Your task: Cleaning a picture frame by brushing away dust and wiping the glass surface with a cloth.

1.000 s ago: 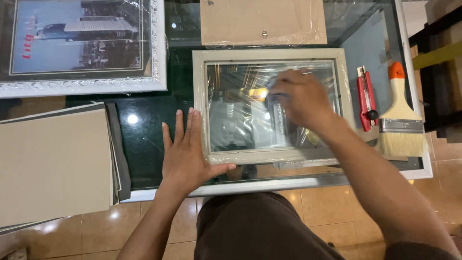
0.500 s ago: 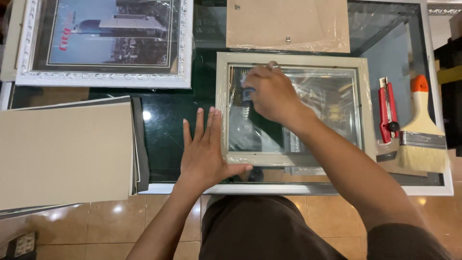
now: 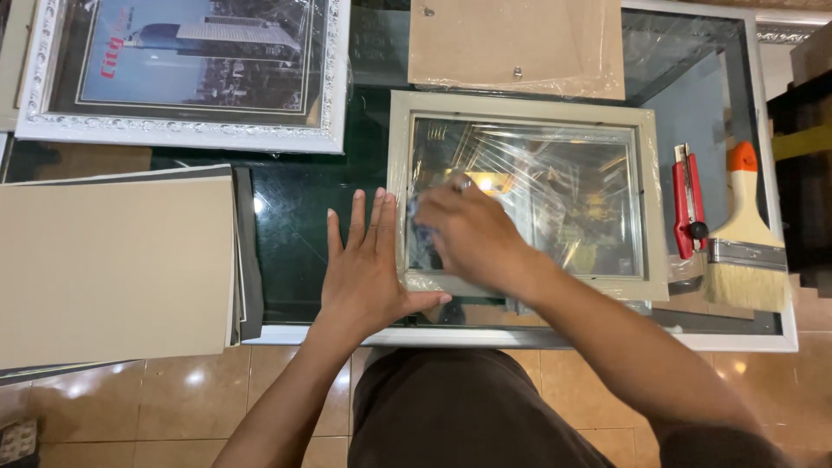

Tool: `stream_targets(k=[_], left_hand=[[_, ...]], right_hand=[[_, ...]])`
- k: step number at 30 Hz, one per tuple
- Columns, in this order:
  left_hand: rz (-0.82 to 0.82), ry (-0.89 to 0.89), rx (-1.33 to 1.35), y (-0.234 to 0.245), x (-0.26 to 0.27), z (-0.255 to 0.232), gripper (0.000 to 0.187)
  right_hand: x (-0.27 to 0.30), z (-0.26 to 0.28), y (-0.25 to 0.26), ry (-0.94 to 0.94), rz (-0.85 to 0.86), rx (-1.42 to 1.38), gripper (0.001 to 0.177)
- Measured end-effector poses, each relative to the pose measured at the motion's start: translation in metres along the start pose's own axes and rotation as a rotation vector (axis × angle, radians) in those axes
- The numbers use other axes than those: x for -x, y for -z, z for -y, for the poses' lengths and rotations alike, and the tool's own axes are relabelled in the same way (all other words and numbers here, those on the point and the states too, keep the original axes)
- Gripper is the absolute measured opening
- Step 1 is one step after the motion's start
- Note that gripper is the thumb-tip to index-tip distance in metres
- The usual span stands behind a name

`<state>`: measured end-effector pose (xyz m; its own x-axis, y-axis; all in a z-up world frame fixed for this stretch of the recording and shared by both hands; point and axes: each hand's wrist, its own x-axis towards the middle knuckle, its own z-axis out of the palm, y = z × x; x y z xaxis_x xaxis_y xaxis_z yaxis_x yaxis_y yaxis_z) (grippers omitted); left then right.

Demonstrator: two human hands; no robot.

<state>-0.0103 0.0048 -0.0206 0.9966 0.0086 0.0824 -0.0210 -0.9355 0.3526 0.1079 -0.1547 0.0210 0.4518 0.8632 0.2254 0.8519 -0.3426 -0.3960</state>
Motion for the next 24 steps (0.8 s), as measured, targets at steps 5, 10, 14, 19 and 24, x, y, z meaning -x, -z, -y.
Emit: stream_targets(k=[5, 10, 14, 19, 24], left_hand=[[0.037, 0.014, 0.001, 0.001, -0.001, 0.000, 0.150], [0.044, 0.007, 0.010, 0.003, -0.002, -0.002, 0.150], [0.115, 0.058, -0.021, 0.010, -0.004, -0.005, 0.151], [0.097, 0.049, 0.006, 0.008, -0.005, -0.006, 0.151], [0.113, 0.059, -0.003, 0.005, -0.007, -0.005, 0.150]], right_hand=[[0.030, 0.003, -0.005, -0.118, -0.039, -0.005, 0.025], [0.006, -0.071, 0.017, -0.251, -0.139, 0.019, 0.026], [-0.007, -0.113, 0.028, -0.211, -0.141, 0.053, 0.023], [0.037, -0.091, 0.039, -0.204, -0.119, 0.076, 0.023], [0.100, -0.035, 0.045, -0.244, 0.003, 0.081, 0.029]])
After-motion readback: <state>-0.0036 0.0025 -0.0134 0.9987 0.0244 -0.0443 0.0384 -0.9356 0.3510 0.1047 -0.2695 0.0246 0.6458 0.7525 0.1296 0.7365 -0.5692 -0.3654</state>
